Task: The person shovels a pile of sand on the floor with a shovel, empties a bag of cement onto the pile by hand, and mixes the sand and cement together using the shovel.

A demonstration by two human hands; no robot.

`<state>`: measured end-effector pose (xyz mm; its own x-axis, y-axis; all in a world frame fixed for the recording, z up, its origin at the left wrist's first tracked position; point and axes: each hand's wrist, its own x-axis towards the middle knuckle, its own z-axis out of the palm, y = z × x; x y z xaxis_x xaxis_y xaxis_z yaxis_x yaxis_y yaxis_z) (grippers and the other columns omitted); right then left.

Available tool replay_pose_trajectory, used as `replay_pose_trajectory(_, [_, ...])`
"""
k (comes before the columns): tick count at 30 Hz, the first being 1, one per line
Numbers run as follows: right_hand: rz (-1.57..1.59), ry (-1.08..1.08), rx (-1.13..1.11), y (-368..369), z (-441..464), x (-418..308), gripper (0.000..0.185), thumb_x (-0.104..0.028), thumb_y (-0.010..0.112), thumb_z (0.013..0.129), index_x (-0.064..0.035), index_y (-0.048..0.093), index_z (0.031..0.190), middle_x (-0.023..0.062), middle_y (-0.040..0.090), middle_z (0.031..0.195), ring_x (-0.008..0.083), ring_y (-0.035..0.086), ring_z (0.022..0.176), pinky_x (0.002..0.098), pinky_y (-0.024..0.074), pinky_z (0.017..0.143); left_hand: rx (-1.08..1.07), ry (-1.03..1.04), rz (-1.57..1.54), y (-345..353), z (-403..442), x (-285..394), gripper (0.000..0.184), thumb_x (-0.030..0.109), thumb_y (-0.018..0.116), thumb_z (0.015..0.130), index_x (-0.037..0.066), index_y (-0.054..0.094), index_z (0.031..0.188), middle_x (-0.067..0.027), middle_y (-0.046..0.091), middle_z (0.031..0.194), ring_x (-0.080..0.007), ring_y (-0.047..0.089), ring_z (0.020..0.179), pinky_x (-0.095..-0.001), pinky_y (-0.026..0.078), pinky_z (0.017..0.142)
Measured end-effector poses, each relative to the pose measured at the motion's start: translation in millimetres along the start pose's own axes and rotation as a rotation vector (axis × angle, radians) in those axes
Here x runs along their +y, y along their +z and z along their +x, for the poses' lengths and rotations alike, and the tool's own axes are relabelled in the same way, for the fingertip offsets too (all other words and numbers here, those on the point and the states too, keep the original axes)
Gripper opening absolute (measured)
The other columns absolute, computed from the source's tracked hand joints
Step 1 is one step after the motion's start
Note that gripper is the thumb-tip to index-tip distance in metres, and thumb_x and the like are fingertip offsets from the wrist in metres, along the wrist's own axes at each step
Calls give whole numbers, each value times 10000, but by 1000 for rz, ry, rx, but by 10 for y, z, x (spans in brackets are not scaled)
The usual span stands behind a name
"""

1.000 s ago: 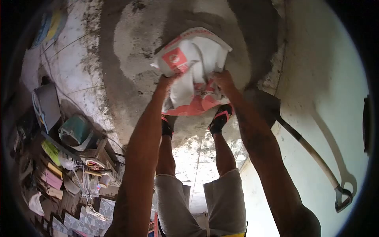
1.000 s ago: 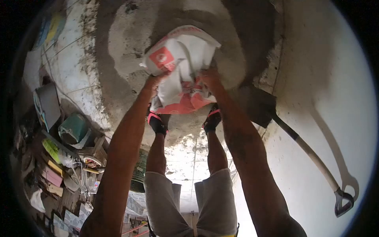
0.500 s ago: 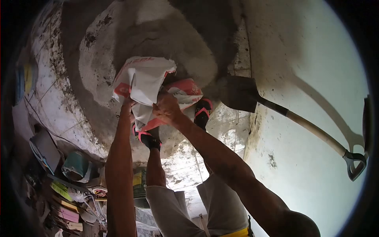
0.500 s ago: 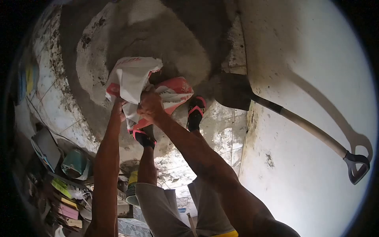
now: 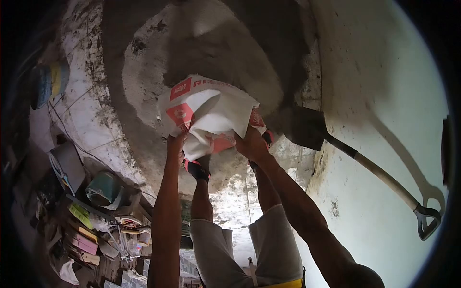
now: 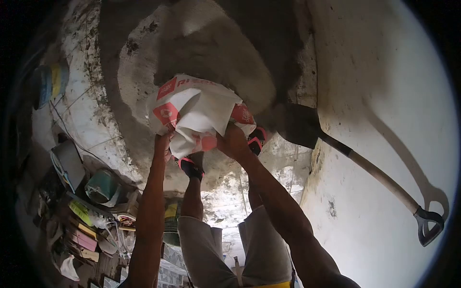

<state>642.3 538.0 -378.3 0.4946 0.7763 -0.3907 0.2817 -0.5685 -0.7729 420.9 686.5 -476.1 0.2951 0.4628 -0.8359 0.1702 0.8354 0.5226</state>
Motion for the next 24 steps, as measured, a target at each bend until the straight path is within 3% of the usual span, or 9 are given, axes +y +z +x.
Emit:
replay_pose_trajectory(4, [33,-27,1,60,94,130,345,-129,554,813,17,537,1125,263,607,985,434,574,973,459,470,810,56,-27,0,-22,-108,89,400,9,599,716,41,533,1109,-71,602,959,-215,620,862,-378,521,774])
replay_pose_trajectory(7, [138,167,16,115,254,182,314,-138,544,807,-1,560,1089,276,603,964,443,574,938,489,465,796,77,-130,-3,-13,-120,145,341,35,605,710,38,563,1049,-64,607,914,-215,620,820,-384,518,759])
replay_pose_trajectory(11, [130,210,141,65,393,188,355,-200,553,811,18,548,1092,281,604,1010,435,579,981,463,461,823,112,-293,-19,0,-122,186,263,76,607,682,40,625,942,-65,616,884,-215,610,776,-376,490,726])
replay_pose_trajectory(13, [98,308,84,208,479,660,376,-231,561,812,19,550,1092,277,606,1028,430,586,990,448,462,823,31,-225,-62,62,-153,214,294,172,657,717,54,623,985,-66,621,910,-205,617,796,-363,496,720])
replay_pose_trajectory(15, [94,617,-17,279,568,1021,436,-285,625,793,22,556,1095,212,632,975,330,629,914,402,483,760,19,-269,-94,128,-245,342,360,227,681,742,53,606,1048,-60,622,924,-204,623,817,-369,503,728])
replay_pose_trajectory(16, [171,646,-79,132,594,853,438,-292,638,794,17,562,1095,195,636,963,297,634,890,396,490,735,-35,-259,-93,56,-227,298,447,308,709,773,63,576,1123,-50,629,970,-198,629,868,-381,518,745])
replay_pose_trajectory(19, [649,645,-147,-74,515,754,406,-292,678,813,22,590,1054,125,644,913,207,632,768,362,517,623,-84,-320,-56,-91,-305,310,448,291,709,796,76,558,1159,-46,629,1018,-205,629,898,-397,530,758])
replay_pose_trajectory(21, [853,844,-184,-34,658,818,385,-262,672,835,37,581,1060,109,645,895,213,644,742,362,541,617,-114,-286,-86,-148,-367,364,444,265,705,805,82,545,1177,-53,624,1052,-208,620,937,-400,525,789])
replay_pose_trajectory(24, [812,849,-251,-228,653,724,378,-285,699,811,48,615,969,98,625,842,181,596,663,346,482,546,-133,-229,-104,-195,-398,426,432,210,673,826,66,524,1205,-70,615,1082,-218,602,994,-401,502,852])
